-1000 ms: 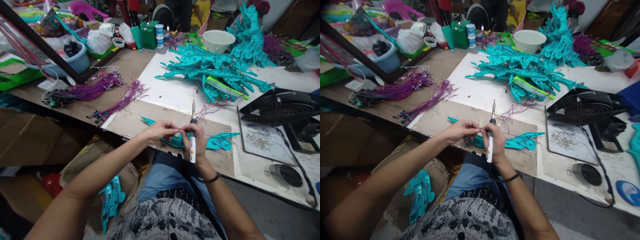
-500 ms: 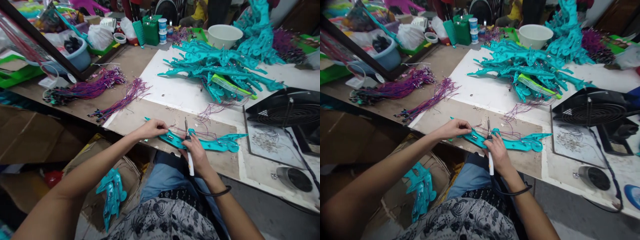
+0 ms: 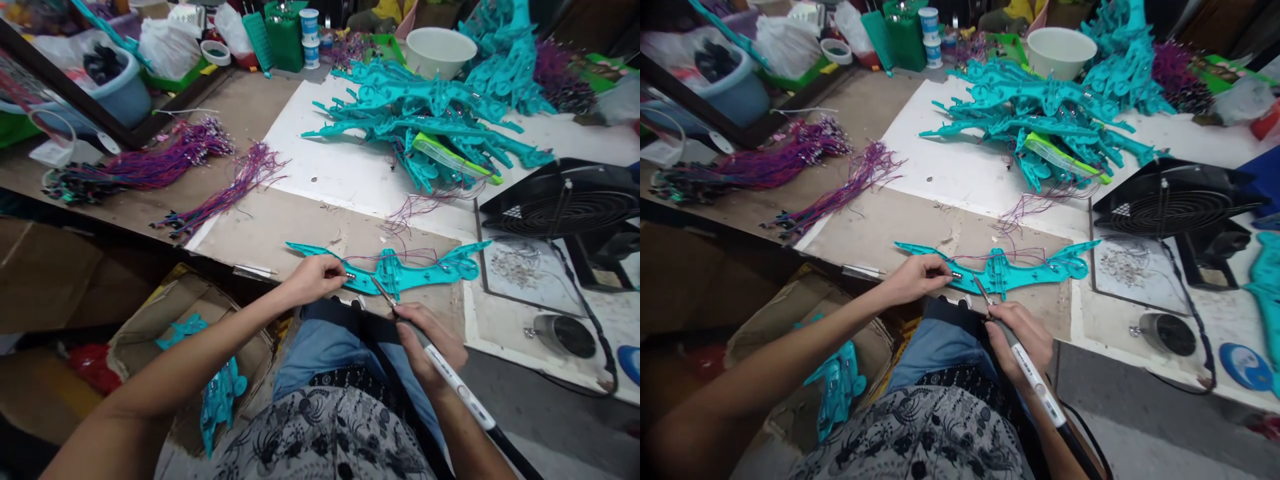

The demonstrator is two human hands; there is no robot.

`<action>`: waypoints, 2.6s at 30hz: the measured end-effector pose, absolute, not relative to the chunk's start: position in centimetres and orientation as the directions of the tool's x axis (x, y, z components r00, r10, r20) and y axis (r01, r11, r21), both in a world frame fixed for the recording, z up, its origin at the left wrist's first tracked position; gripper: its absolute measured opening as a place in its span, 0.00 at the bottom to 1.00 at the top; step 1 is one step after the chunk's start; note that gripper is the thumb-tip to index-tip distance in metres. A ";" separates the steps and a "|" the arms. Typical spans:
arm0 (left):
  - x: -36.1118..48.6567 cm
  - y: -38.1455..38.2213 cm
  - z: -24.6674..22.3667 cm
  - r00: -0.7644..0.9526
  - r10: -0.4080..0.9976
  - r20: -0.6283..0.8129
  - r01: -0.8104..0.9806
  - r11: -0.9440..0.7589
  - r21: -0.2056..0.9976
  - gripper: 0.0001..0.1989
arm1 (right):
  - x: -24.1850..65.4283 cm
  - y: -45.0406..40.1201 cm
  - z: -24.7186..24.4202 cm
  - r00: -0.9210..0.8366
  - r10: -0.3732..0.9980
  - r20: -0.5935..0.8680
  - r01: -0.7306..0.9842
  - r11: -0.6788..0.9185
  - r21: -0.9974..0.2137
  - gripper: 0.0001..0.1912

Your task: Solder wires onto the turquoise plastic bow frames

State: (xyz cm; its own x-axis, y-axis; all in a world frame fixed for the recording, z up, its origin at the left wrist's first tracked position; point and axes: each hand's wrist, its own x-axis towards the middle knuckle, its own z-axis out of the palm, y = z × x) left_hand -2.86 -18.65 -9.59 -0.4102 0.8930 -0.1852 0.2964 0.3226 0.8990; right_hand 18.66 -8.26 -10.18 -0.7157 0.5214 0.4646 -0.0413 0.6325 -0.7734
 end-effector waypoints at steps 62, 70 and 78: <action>-2.0 -20.2 -10.5 -0.546 0.830 0.114 0.656 0.339 0.674 0.04 | 16.3 -8.4 -10.4 -0.764 0.419 0.490 -0.160 0.614 -0.773 0.13; -2.2 -20.4 -10.6 -0.538 0.837 0.104 0.632 0.318 0.707 0.04 | 15.4 -8.2 -10.2 -0.782 0.385 0.490 -0.145 0.652 -0.744 0.10; -2.1 -20.4 -10.5 -0.542 0.834 0.103 0.632 0.324 0.704 0.04 | 15.2 -8.2 -10.2 -0.788 0.341 0.513 -0.154 0.697 -0.701 0.09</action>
State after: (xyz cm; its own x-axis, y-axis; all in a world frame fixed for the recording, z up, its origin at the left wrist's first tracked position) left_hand -2.09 -20.37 -10.54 -0.5421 0.8340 0.1028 0.6320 0.3241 0.7039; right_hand 15.22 -8.19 -10.16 -0.7878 0.3412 0.5128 -0.1543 0.6967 -0.7006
